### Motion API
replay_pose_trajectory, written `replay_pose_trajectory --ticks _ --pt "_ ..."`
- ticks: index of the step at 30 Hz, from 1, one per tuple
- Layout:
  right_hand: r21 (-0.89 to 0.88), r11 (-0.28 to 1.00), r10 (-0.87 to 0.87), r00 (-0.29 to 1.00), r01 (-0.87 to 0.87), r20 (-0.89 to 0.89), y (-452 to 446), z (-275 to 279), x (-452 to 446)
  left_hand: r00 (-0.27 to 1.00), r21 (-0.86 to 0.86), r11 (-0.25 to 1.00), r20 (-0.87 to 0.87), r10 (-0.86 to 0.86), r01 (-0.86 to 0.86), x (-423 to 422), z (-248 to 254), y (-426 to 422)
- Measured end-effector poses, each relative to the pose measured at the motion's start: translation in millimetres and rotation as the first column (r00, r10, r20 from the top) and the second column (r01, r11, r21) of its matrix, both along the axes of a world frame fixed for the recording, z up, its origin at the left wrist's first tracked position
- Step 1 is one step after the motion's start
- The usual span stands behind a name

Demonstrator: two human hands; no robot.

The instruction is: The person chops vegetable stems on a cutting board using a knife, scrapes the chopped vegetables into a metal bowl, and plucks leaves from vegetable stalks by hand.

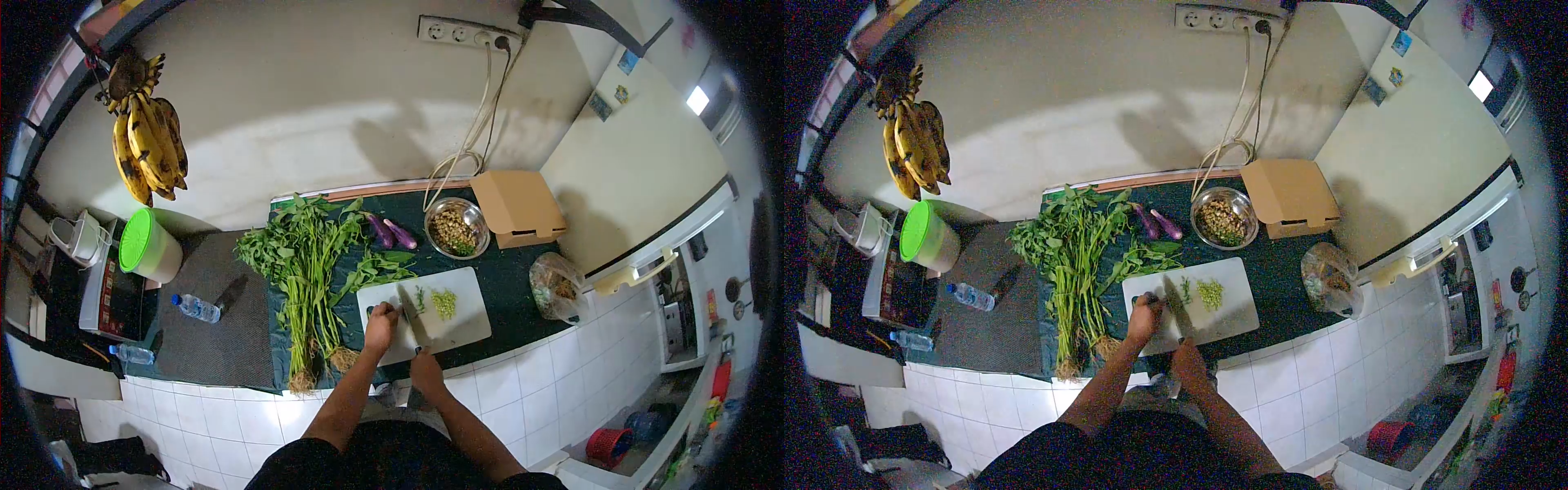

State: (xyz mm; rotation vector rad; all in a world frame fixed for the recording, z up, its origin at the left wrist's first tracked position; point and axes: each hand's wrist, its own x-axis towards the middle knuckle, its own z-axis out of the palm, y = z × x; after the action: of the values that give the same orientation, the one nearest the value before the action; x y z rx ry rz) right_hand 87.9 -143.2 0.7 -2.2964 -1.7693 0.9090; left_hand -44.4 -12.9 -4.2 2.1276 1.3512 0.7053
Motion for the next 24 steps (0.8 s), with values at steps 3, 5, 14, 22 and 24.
replay_pose_trajectory --ticks 3,5,14,22,24 --pt "-0.035 0.984 -0.176 0.979 0.173 -0.105 13.5 36.7 -2.3 1.000 0.036 0.999 0.019 0.007 -0.008 1.4 -3.2 1.9" --pt "0.165 0.980 0.115 0.992 -0.107 -0.043 19.3 38.4 3.1 0.999 0.070 0.997 0.038 0.019 -0.022 3.9 -6.8 2.3" --pt "-0.049 0.997 -0.069 0.997 0.067 -0.032 5.5 45.3 -5.9 0.995 0.015 0.997 0.076 0.070 -0.071 2.7 -1.9 2.5" --pt "0.103 0.990 0.099 0.995 -0.099 0.006 22.8 48.7 4.3 0.998 -0.048 0.998 0.048 0.050 -0.047 -0.2 -3.8 11.3" --pt "0.139 0.968 0.204 0.978 -0.209 0.047 10.3 40.5 -0.2 0.998 -0.053 0.997 0.040 0.055 -0.053 0.4 -5.6 10.7"
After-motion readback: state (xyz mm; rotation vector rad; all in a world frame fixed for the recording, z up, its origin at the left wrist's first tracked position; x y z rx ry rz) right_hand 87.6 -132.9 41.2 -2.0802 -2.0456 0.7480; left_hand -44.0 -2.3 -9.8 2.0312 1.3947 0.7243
